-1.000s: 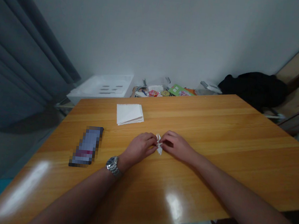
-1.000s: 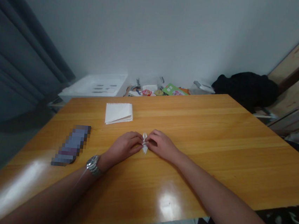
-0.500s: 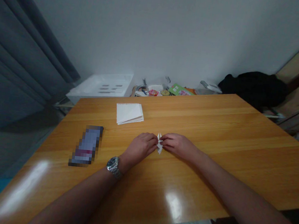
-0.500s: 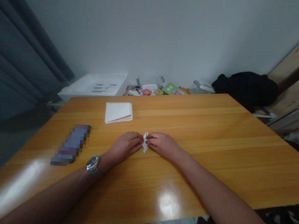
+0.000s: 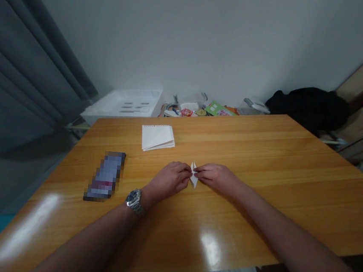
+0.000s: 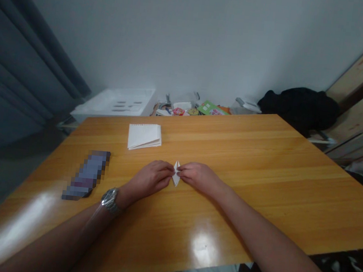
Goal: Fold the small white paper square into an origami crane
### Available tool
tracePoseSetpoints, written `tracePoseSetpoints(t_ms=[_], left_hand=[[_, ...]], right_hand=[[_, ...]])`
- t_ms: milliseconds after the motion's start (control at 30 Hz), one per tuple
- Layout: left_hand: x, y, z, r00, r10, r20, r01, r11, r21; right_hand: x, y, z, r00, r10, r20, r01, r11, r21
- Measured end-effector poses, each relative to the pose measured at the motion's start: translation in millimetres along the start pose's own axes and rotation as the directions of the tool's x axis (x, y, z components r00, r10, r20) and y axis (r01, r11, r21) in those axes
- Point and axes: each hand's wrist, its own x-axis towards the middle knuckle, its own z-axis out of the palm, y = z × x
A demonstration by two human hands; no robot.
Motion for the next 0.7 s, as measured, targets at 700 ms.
tracePoseSetpoints(t_ms=[700], left_hand=[[-3, 16, -11.2, 0.997, -0.023, 0.067, 0.014, 0.991, 0.133]], right_hand=[[-2, -26, -20, 0.995, -0.005, 0.104, 0.006, 1.0, -0.01]])
